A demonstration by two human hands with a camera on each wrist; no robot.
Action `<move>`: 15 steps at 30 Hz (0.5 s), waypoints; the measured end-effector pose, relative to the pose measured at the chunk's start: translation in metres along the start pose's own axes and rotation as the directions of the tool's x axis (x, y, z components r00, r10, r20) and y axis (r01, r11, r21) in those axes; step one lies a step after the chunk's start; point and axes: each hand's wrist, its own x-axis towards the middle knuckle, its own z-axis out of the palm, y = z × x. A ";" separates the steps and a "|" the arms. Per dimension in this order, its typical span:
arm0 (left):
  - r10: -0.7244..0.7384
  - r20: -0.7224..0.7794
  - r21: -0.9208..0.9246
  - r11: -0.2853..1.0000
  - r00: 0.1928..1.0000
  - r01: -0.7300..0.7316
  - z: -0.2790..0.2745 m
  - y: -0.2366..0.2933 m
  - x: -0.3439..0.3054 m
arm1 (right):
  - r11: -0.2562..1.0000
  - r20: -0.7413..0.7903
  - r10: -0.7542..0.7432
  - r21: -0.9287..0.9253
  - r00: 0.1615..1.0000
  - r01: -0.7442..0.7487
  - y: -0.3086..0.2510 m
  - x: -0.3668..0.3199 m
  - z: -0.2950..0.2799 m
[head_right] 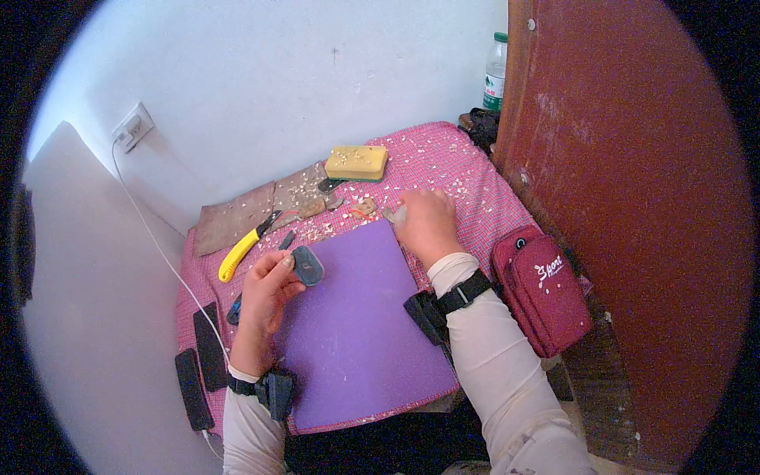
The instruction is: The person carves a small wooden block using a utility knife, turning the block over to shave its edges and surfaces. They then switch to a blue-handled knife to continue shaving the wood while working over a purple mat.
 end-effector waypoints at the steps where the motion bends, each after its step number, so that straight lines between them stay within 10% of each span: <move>1: 0.018 -0.027 -0.018 1.000 0.999 -0.018 0.000 -0.001 0.000 | 0.996 -0.123 0.028 0.087 0.992 -0.018 -0.004 0.002 -0.003; 15: 0.166 -0.214 -0.136 0.971 0.963 -0.197 -0.003 0.002 0.003 | 0.702 -0.249 0.125 0.707 0.960 0.092 -0.040 -0.004 -0.019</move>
